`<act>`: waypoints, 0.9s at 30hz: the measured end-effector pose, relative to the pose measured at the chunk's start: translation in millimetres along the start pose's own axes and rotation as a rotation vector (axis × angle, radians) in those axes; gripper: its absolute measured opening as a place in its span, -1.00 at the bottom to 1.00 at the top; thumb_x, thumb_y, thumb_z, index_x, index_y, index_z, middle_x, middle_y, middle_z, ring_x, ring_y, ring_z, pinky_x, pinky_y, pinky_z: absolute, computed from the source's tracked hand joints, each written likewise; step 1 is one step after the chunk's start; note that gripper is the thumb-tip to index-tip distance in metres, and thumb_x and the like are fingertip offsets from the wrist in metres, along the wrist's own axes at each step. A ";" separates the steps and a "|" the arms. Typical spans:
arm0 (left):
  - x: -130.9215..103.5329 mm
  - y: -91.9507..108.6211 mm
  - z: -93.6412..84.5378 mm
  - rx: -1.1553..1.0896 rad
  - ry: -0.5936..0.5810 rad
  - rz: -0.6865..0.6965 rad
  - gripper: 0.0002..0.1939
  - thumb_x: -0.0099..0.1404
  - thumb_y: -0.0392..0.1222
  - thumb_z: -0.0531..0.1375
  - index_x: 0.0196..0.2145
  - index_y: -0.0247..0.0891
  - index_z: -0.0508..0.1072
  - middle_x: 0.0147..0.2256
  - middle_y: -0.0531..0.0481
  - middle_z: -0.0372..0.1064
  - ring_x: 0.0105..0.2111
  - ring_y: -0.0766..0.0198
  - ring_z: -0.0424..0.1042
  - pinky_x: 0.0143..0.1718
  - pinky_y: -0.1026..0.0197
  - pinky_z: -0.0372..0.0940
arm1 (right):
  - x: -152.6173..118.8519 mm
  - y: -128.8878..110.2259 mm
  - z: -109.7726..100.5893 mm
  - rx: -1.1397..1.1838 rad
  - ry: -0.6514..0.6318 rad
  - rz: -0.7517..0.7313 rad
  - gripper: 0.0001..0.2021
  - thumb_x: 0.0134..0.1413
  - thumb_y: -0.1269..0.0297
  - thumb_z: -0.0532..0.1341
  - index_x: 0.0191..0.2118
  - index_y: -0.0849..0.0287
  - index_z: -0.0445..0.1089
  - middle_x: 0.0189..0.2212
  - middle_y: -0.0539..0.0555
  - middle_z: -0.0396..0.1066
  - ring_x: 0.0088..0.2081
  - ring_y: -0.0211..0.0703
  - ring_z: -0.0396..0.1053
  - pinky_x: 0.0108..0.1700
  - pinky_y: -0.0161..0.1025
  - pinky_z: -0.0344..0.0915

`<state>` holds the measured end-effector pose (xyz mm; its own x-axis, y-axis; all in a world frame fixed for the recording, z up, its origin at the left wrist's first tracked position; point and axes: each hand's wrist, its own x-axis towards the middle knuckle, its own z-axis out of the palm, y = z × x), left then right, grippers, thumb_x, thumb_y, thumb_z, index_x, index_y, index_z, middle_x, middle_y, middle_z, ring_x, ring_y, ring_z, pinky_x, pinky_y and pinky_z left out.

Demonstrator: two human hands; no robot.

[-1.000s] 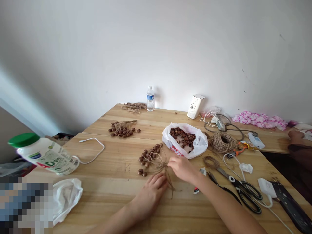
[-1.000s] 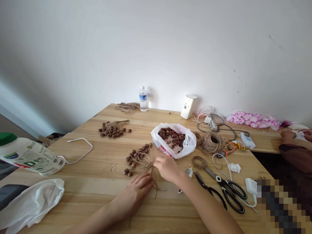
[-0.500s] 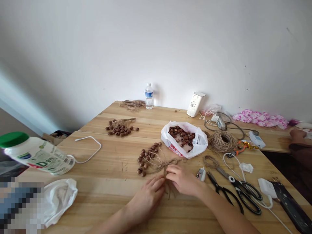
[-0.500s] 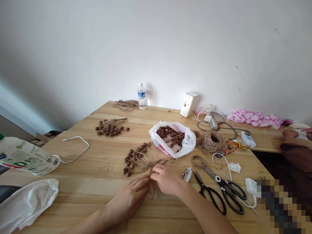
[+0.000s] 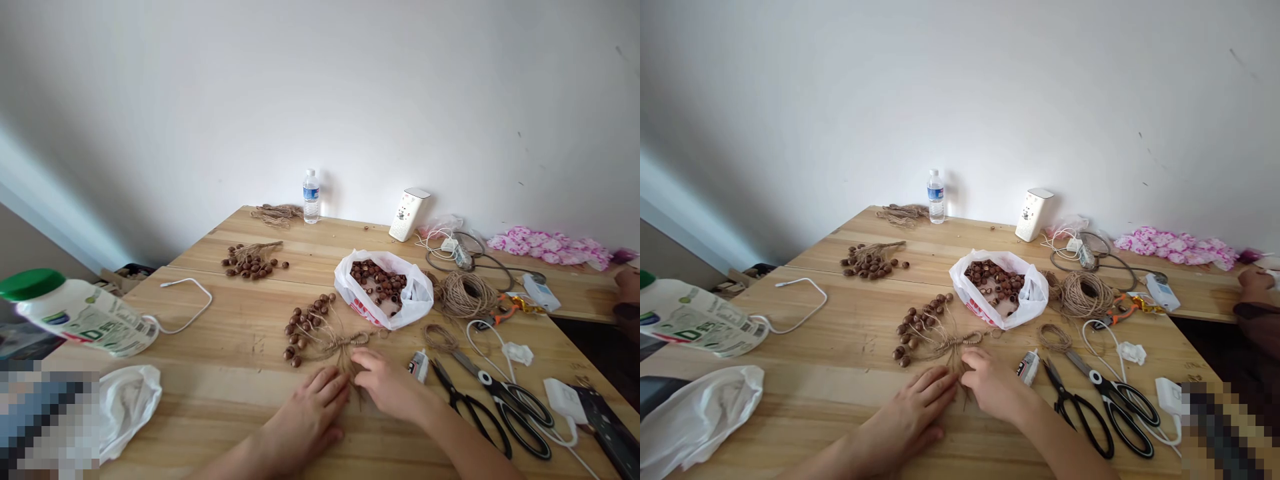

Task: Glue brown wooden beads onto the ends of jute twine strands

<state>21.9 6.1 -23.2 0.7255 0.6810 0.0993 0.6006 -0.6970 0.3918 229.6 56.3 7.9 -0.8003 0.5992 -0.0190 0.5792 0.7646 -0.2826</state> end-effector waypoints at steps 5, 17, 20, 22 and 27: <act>0.3 -1.7 -11.1 -0.090 0.166 0.042 -0.59 0.23 -0.26 0.07 0.06 -0.18 0.26 -0.01 -0.13 0.32 0.03 0.06 0.21 0.05 0.00 0.18 | 0.1 -2.8 -4.9 0.031 -0.005 0.039 -0.79 0.03 0.58 0.07 -0.42 0.25 0.42 -0.03 0.18 0.29 0.06 -0.06 0.17 0.06 -0.19 0.16; -34.0 -74.9 -63.8 0.034 0.200 -0.381 -0.64 0.06 -0.35 0.13 -0.14 -0.15 0.38 -0.20 -0.08 0.23 -0.18 0.11 0.28 -0.15 0.05 0.25 | 2.6 -1.5 -4.6 0.098 0.035 0.034 -0.80 0.06 0.54 0.07 -0.42 0.21 0.41 -0.20 0.13 0.32 -0.03 -0.09 0.23 0.00 -0.20 0.20; -31.3 -76.6 -54.7 0.043 0.212 -0.330 -0.70 0.11 -0.34 0.10 -0.17 -0.16 0.38 -0.23 -0.09 0.23 -0.21 0.13 0.29 -0.18 0.11 0.26 | 1.7 -0.6 -3.0 0.103 0.033 0.040 -0.80 0.07 0.53 0.06 -0.40 0.21 0.41 -0.18 0.13 0.31 -0.02 -0.09 0.22 0.01 -0.20 0.19; -28.6 -79.5 -49.1 0.025 0.222 -0.292 -0.67 0.11 -0.35 0.08 -0.14 -0.18 0.36 -0.24 -0.09 0.23 -0.23 0.16 0.31 -0.20 0.15 0.27 | 1.4 -1.0 -2.8 0.100 0.030 0.045 -0.80 0.07 0.53 0.06 -0.40 0.21 0.41 -0.17 0.13 0.30 -0.01 -0.09 0.22 0.02 -0.20 0.19; -23.9 -89.1 -37.4 -0.027 0.215 -0.289 -0.64 0.09 -0.40 0.06 -0.13 -0.21 0.35 -0.25 -0.08 0.26 -0.28 0.20 0.35 -0.23 0.19 0.28 | 2.2 -3.0 -3.9 0.106 0.026 0.056 -0.81 0.06 0.54 0.07 -0.40 0.22 0.40 -0.18 0.13 0.30 0.00 -0.09 0.20 0.03 -0.21 0.18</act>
<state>-61.5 60.4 -26.3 0.4380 0.8827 0.1703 0.7594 -0.4647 0.4554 226.7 56.2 12.4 -0.7620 0.6475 -0.0135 0.6025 0.7011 -0.3814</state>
